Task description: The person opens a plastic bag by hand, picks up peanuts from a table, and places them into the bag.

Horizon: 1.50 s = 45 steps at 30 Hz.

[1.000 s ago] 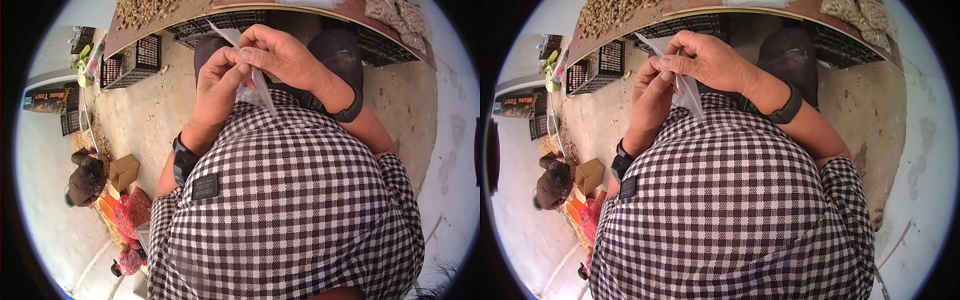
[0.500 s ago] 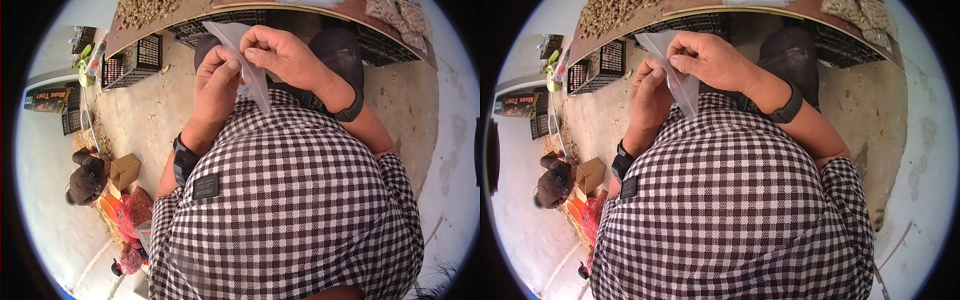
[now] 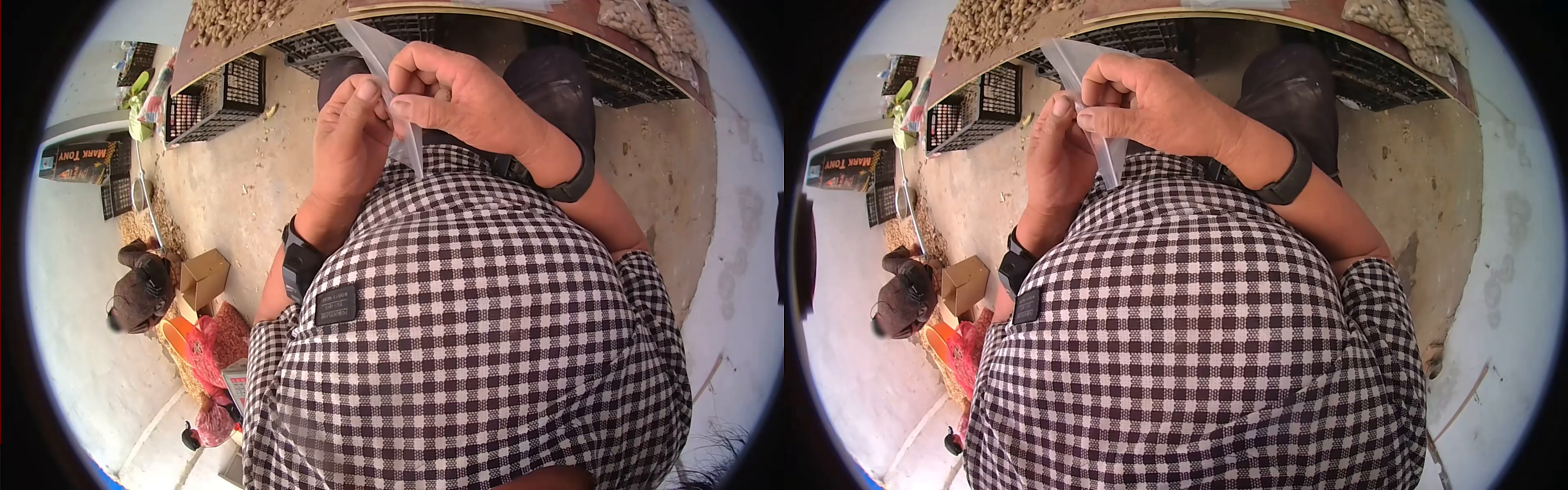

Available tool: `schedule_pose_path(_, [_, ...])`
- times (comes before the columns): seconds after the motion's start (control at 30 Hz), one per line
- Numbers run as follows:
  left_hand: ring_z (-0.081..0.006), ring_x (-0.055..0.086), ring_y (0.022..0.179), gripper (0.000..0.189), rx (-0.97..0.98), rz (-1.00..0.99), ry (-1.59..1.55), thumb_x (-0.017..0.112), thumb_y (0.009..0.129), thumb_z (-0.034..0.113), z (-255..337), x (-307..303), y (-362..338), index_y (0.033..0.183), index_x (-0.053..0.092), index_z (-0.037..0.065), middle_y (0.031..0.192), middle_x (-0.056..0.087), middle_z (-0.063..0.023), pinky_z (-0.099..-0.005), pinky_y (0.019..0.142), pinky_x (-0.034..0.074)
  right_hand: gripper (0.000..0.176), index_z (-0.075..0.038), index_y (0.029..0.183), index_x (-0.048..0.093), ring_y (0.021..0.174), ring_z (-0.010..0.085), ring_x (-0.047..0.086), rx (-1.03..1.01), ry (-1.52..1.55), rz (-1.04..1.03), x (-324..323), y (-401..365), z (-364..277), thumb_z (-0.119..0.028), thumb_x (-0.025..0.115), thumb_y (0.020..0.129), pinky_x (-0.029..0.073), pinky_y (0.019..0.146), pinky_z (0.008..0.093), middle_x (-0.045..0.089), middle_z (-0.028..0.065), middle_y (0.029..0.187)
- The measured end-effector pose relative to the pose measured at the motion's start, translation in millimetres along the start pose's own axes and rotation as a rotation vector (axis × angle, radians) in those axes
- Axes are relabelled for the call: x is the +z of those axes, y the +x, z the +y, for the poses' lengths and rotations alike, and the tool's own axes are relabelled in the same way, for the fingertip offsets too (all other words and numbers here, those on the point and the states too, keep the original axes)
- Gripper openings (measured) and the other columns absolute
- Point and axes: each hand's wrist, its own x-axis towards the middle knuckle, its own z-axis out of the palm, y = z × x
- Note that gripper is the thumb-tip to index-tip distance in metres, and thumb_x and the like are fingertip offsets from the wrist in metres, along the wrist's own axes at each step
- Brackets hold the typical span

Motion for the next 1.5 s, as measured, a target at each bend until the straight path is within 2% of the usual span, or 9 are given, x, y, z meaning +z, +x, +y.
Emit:
schedule_pose_path(0.1, [-0.0126, 0.057, 0.072, 0.013, -0.022, -0.02, -0.022, 0.054, 0.097, 0.017, 0.8, -1.7, 0.8, 0.096, 0.056, 0.004, 0.084, 0.06, -0.0034, -0.026, 0.067, 0.046, 0.02, -0.006, 0.097, 0.052, 0.07, 0.004, 0.05, -0.002, 0.019, -0.027, -0.3, 0.6, 5.2, -0.025, 0.059, 0.093, 0.041, 0.062, 0.0193, 0.054, -0.0029, 0.077])
schedule_pose_path(0.3, [-0.0112, 0.058, 0.072, 0.009, 0.046, -0.074, 0.008, 0.056, 0.095, 0.012, -3.0, -3.0, -0.2, 0.098, 0.055, 0.004, 0.084, 0.059, -0.0031, -0.0241, 0.067, 0.048, 0.021, -0.006, 0.098, 0.053, 0.071, 0.0038, 0.046, 0.025, -0.043, -0.031, -1.8, -0.3, 2.5, -0.027, 0.059, 0.094, 0.04, 0.061, 0.0195, 0.05, -0.0031, 0.079])
schedule_pose_path(0.4, [-0.0104, 0.058, 0.071, 0.009, 0.046, -0.069, 0.033, 0.057, 0.095, 0.012, -2.3, -3.4, -0.4, 0.099, 0.055, 0.004, 0.084, 0.059, -0.0028, -0.0238, 0.066, 0.048, 0.029, -0.005, 0.09, 0.058, 0.069, 0.0097, 0.057, -0.017, -0.094, 0.028, 0.5, 0.8, 4.0, -0.034, 0.064, 0.09, 0.047, 0.064, 0.0253, 0.059, 0.0016, 0.073])
schedule_pose_path(0.5, [-0.0101, 0.058, 0.071, 0.01, 0.041, -0.072, 0.035, 0.057, 0.095, 0.012, -2.5, -4.2, 0.4, 0.099, 0.055, 0.003, 0.084, 0.059, -0.0028, -0.0236, 0.066, 0.048, 0.031, -0.005, 0.09, 0.058, 0.068, 0.0104, 0.056, -0.033, -0.119, 0.046, 1.3, 1.2, 6.1, -0.036, 0.063, 0.09, 0.047, 0.064, 0.0258, 0.059, 0.0016, 0.073])
schedule_pose_path(0.8, [-0.0114, 0.059, 0.071, 0.009, 0.024, -0.076, 0.015, 0.057, 0.095, 0.012, -3.1, -5.7, 2.1, 0.097, 0.054, 0.004, 0.08, 0.06, -0.0038, -0.0241, 0.067, 0.048, 0.017, -0.003, 0.092, 0.056, 0.07, 0.0088, 0.057, -0.009, -0.038, -0.008, -2.5, 1.7, 6.2, -0.02, 0.057, 0.093, 0.048, 0.065, 0.0253, 0.06, 0.0021, 0.074])
schedule_pose_path(0.9, [-0.0125, 0.059, 0.072, 0.01, 0.006, -0.099, -0.016, 0.058, 0.094, 0.011, -2.1, -6.4, 1.6, 0.098, 0.053, 0.003, 0.081, 0.06, -0.0044, -0.0254, 0.068, 0.048, 0.015, -0.003, 0.091, 0.056, 0.07, 0.0088, 0.058, 0.011, 0.024, -0.019, -2.3, 1.6, 2.4, -0.018, 0.056, 0.092, 0.049, 0.067, 0.0257, 0.06, 0.0022, 0.075])
schedule_pose_path(1.13, [-0.0145, 0.06, 0.074, 0.015, -0.001, -0.145, 0.012, 0.062, 0.09, 0.009, -1.1, -7.6, 2.5, 0.099, 0.052, 0.002, 0.087, 0.06, -0.0068, -0.0265, 0.07, 0.049, 0.012, -0.003, 0.089, 0.056, 0.071, 0.0091, 0.056, -0.041, -0.083, 0.002, -5.2, 2.6, 9.1, -0.015, 0.057, 0.091, 0.048, 0.067, 0.0258, 0.059, 0.0018, 0.076])
schedule_pose_path(1.5, [-0.0144, 0.061, 0.074, 0.011, -0.031, -0.14, -0.029, 0.054, 0.092, 0.006, -3.1, -10.6, 5.7, 0.102, 0.052, 0.002, 0.086, 0.061, -0.0078, -0.027, 0.07, 0.049, 0.006, -0.002, 0.089, 0.056, 0.07, 0.0097, 0.057, 0.015, -0.052, 0.005, -4.7, 2.2, 5.9, -0.008, 0.053, 0.086, 0.049, 0.067, 0.0265, 0.06, 0.0032, 0.074])
